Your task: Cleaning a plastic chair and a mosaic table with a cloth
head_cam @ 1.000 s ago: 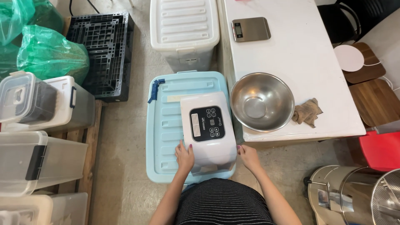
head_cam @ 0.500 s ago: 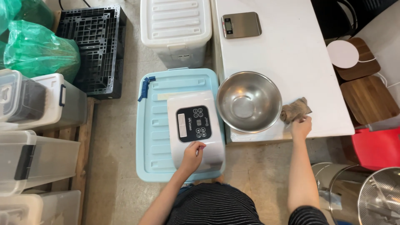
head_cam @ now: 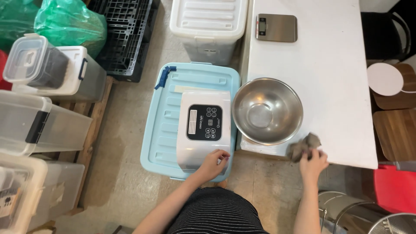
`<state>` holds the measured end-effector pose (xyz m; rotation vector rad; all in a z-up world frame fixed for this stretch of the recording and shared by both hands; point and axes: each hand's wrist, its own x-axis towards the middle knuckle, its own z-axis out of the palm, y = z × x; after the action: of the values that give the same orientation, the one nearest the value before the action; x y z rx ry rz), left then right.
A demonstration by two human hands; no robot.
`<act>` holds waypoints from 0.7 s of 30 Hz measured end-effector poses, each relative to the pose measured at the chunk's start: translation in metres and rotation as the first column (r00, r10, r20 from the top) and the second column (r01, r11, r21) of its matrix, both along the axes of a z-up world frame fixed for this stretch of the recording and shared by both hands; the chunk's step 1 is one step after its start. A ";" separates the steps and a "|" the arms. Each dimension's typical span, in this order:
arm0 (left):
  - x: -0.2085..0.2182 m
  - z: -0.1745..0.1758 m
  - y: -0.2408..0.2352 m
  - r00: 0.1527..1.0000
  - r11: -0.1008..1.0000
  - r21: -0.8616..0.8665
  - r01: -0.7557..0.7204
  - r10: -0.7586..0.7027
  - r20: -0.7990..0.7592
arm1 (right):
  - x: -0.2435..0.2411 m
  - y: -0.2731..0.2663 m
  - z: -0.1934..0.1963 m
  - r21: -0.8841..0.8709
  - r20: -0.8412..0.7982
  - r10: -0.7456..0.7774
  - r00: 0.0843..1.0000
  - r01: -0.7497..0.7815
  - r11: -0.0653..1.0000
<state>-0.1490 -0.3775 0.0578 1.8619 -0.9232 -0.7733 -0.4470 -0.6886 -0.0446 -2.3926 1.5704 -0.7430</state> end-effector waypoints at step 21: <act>0.120 -0.025 0.070 0.667 0.779 0.278 -0.562 0.625 -0.405 | 0.247 0.205 0.061 0.252 -0.111 0.773 0.624 -0.735 0.629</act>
<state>-0.0294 -0.3074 0.0329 1.7941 0.0832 -0.8223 -0.1998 -0.4835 0.0160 -2.6819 0.4672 -0.1474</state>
